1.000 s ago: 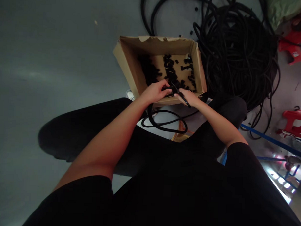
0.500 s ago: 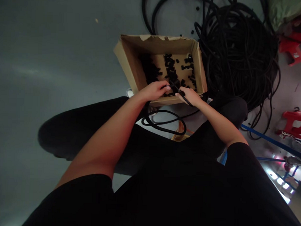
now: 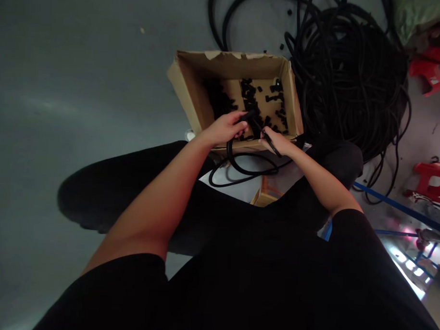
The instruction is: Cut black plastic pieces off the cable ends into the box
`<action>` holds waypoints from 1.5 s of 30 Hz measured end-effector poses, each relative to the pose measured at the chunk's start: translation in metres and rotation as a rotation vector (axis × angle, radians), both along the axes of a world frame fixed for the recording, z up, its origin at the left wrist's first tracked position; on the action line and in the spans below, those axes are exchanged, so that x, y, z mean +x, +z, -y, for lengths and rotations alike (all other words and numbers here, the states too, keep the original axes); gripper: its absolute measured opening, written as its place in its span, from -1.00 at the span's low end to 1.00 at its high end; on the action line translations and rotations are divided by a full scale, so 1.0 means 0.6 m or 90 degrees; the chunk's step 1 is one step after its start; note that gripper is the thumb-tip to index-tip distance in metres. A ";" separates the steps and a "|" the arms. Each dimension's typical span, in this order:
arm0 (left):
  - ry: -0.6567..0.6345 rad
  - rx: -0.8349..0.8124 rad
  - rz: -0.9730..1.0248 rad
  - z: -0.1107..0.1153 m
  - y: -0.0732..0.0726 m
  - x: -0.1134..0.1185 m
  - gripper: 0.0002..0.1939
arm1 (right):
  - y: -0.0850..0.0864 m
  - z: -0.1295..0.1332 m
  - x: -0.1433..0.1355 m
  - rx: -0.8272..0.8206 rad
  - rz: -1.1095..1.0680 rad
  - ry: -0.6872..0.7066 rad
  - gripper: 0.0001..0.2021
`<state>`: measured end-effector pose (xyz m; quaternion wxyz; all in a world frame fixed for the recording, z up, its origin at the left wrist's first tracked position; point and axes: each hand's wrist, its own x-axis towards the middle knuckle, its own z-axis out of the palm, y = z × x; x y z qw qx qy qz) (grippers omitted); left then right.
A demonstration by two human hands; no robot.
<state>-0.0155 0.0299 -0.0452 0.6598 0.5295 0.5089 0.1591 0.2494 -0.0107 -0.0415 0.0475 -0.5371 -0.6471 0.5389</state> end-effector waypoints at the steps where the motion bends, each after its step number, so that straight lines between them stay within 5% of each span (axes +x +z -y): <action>1: 0.024 -0.001 0.019 0.002 0.001 0.003 -0.77 | -0.001 0.000 -0.001 0.000 0.001 0.010 -0.77; 14: 0.022 -0.047 0.095 0.019 -0.013 0.022 -0.55 | -0.002 0.004 -0.010 -0.026 -0.033 -0.018 -0.72; 23: -0.013 0.159 -0.228 0.025 0.009 0.022 -0.88 | 0.024 0.001 -0.023 -0.069 0.035 -0.068 -0.83; 32: -0.108 0.148 -0.168 0.010 0.001 0.008 -0.69 | 0.011 -0.006 -0.009 0.072 0.110 0.025 -0.79; 45: -0.131 0.016 -0.030 0.004 0.033 0.003 -0.62 | 0.035 -0.009 -0.006 0.017 0.046 0.021 -0.81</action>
